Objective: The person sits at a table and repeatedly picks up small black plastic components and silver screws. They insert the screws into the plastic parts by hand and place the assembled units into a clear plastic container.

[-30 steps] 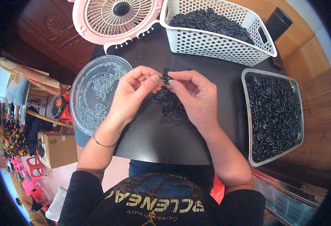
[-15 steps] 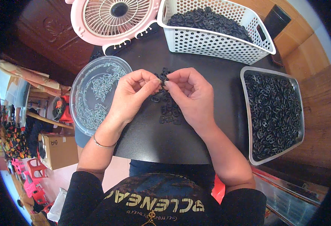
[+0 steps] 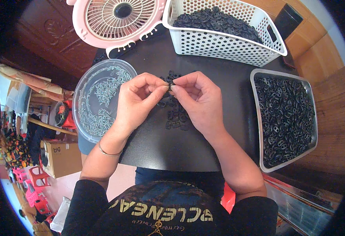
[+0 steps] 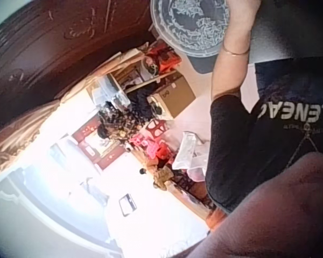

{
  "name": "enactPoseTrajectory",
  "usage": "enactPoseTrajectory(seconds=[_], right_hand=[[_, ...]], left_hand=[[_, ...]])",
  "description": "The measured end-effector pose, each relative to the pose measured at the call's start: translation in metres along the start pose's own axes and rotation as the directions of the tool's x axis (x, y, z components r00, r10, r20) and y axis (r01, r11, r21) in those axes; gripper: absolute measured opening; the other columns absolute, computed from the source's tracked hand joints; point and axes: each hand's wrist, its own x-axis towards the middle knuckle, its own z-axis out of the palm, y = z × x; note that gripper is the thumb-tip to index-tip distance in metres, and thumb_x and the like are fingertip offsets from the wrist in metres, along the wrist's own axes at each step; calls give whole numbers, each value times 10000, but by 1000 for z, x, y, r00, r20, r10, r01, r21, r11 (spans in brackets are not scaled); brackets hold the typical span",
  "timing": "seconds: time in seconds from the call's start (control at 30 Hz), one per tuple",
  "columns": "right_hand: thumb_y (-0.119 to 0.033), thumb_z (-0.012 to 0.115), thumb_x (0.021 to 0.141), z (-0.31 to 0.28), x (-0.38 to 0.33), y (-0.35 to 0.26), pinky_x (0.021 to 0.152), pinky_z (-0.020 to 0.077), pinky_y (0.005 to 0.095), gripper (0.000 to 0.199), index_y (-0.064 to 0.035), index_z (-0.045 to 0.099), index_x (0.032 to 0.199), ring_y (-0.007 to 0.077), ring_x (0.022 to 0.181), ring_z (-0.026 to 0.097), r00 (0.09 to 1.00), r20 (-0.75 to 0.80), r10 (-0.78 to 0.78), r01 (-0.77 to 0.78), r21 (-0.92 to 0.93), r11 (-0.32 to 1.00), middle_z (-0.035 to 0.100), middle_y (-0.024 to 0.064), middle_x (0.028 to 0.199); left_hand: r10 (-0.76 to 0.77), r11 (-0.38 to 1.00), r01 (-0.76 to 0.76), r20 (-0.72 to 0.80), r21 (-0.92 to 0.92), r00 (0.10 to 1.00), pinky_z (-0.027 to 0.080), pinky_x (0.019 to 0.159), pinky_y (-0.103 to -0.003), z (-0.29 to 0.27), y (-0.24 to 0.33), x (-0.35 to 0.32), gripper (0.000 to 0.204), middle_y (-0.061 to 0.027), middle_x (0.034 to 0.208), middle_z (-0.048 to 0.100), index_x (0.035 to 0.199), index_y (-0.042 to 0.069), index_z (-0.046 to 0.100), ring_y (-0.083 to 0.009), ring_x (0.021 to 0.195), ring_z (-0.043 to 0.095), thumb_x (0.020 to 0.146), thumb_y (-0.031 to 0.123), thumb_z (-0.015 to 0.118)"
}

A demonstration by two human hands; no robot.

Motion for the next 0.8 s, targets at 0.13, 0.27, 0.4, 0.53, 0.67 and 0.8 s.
enactPoseTrajectory(seconds=[0.13, 0.27, 0.4, 0.53, 0.67, 0.8], right_hand=[[20, 581, 778, -1, 1, 2, 706, 486, 209, 112, 18, 529, 877, 109, 770, 595, 1000, 1, -19, 19, 35, 999, 585, 69, 834], [22, 574, 782, 0, 1, 3, 706, 483, 210, 123, 11, 521, 892, 105, 774, 590, 1000, 2, -31, 31, 46, 998, 582, 69, 838], [26, 571, 781, -1, 1, 2, 702, 481, 209, 130, 5, 517, 898, 103, 768, 588, 1000, 6, -25, 25, 13, 1000, 582, 71, 837], [24, 572, 780, 0, 1, 4, 698, 481, 207, 134, 4, 514, 899, 103, 764, 589, 1000, 7, -28, 27, 10, 1000, 582, 71, 834], [24, 571, 780, 0, 1, 6, 692, 483, 207, 132, 7, 514, 898, 105, 763, 591, 999, 10, -37, 37, 6, 999, 584, 72, 831], [23, 571, 780, 0, 1, 4, 694, 486, 209, 124, 13, 519, 893, 107, 765, 593, 1000, 9, -13, 13, 4, 1000, 586, 74, 834]], left_hand=[[-139, 980, 143, 35, -141, 990, 428, 565, -159, 0, 8, 2, 78, -10, 717, 598, 829, -20, 583, -21, 633, 529, 785, 41, 603], [-160, 964, 168, 55, -208, 986, 411, 552, -146, -1, 6, 2, 96, 8, 694, 584, 835, -10, 568, -4, 612, 504, 814, 82, 586], [-187, 970, 196, 75, -146, 980, 382, 524, -137, -2, 5, 2, 104, 24, 674, 570, 816, -5, 562, 10, 581, 469, 827, 98, 572], [-234, 962, 247, 113, -116, 966, 418, 621, -173, -4, 8, 2, 119, 4, 702, 559, 815, 2, 562, -40, 667, 510, 839, 118, 552], [-222, 962, 236, 111, -136, 969, 421, 624, -170, -3, 6, 1, 80, 4, 713, 563, 819, -1, 563, -39, 674, 515, 822, 79, 567], [-210, 974, 217, 95, -63, 973, 423, 624, -169, -3, 9, 1, 55, 0, 743, 578, 836, -5, 569, -35, 688, 522, 805, 40, 578]])
